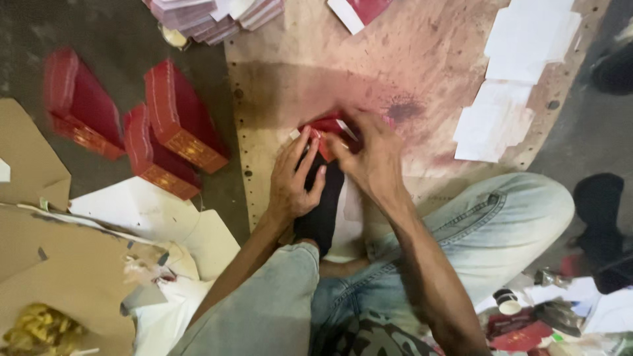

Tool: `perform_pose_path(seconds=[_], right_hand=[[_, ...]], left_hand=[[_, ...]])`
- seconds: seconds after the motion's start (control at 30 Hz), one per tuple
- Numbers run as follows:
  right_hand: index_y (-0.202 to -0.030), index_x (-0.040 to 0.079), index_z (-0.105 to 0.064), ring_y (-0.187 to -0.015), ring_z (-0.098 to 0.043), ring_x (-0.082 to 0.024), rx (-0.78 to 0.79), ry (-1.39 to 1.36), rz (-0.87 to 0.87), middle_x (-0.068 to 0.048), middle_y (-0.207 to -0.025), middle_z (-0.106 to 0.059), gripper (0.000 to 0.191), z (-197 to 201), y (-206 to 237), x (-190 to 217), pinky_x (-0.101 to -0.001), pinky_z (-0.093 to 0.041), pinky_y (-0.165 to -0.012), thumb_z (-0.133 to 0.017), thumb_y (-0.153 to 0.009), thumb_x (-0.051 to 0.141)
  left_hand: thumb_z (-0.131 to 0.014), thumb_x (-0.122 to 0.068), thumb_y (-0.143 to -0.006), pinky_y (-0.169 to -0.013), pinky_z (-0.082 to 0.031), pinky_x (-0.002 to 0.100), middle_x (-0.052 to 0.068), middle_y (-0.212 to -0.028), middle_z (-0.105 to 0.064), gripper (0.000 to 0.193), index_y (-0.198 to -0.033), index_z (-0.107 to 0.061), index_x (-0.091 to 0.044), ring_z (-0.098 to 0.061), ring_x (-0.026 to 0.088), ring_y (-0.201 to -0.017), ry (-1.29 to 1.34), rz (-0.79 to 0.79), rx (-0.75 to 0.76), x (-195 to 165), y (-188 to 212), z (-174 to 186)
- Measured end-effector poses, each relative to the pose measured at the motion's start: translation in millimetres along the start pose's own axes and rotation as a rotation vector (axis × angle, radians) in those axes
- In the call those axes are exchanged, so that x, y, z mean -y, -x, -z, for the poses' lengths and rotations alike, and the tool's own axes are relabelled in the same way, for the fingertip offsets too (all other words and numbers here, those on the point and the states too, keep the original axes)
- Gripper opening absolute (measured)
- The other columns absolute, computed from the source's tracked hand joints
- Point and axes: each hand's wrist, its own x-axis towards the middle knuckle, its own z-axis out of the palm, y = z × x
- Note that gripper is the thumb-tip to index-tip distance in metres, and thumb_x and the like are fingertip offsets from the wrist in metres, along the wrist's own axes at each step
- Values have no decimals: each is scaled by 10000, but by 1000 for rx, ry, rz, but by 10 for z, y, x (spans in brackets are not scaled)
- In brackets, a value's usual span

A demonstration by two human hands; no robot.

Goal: The person sits on the floor and folds red paper into small rectangular boxes. They repeatedly fold flaps, press edges, and use a small round tool to smooth or crease the paper. Finished boxes are placed in a pile nearby.

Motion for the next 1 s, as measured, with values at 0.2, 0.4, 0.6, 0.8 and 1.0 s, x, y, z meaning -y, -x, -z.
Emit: perform_pose_path(seconds=[0.2,0.4,0.6,0.8,1.0], right_hand=[[-1275,-32,-655,-998,-737,-339,52,10,16,-215,-1128,-717,519,-20,5,-15,-409,-588,-849,-860,-846,174],[-1212,-21,-674,-955,-749,-324,-14,-20,27,-199,-1068,-728,436,-29,-25,-32,-394,-599,-815,-842,-860,175],[-1177,44,-726,-925,-770,-297,-51,17,-25,-155,-1048,-763,268,-48,32,-20,-368,-613,-797,-773,-926,125],[-1253,-20,-698,-1047,-587,-418,-21,378,52,-257,-1171,-619,392,-88,321,-6,-496,-489,-921,-744,-884,102],[-1278,4,-668,-1191,-593,-374,-51,58,-146,-194,-1265,-610,340,-31,385,-203,-449,-482,-1059,-726,-979,155]], left_hand=[[-726,-104,-947,-1191,-416,470,206,-1570,-464,542,-1433,-544,53,-514,381,-1409,4,-1,7,-19,-6,-8],[-710,-79,-937,-1181,-427,475,246,-1563,-460,536,-1416,-529,81,-498,390,-1414,16,-12,19,-22,5,4],[-658,-22,-1053,-1016,-575,372,111,-1196,-715,368,-1404,-546,-7,-713,239,-1144,274,286,-245,-123,-123,-108],[-810,-98,-918,-750,-603,260,130,-1099,-715,444,-1298,-597,-9,-732,211,-922,451,293,-94,-78,-627,-163],[-851,-160,-915,-737,-625,297,150,-1231,-643,425,-1283,-649,-97,-729,218,-891,246,244,54,-148,-781,-108]])
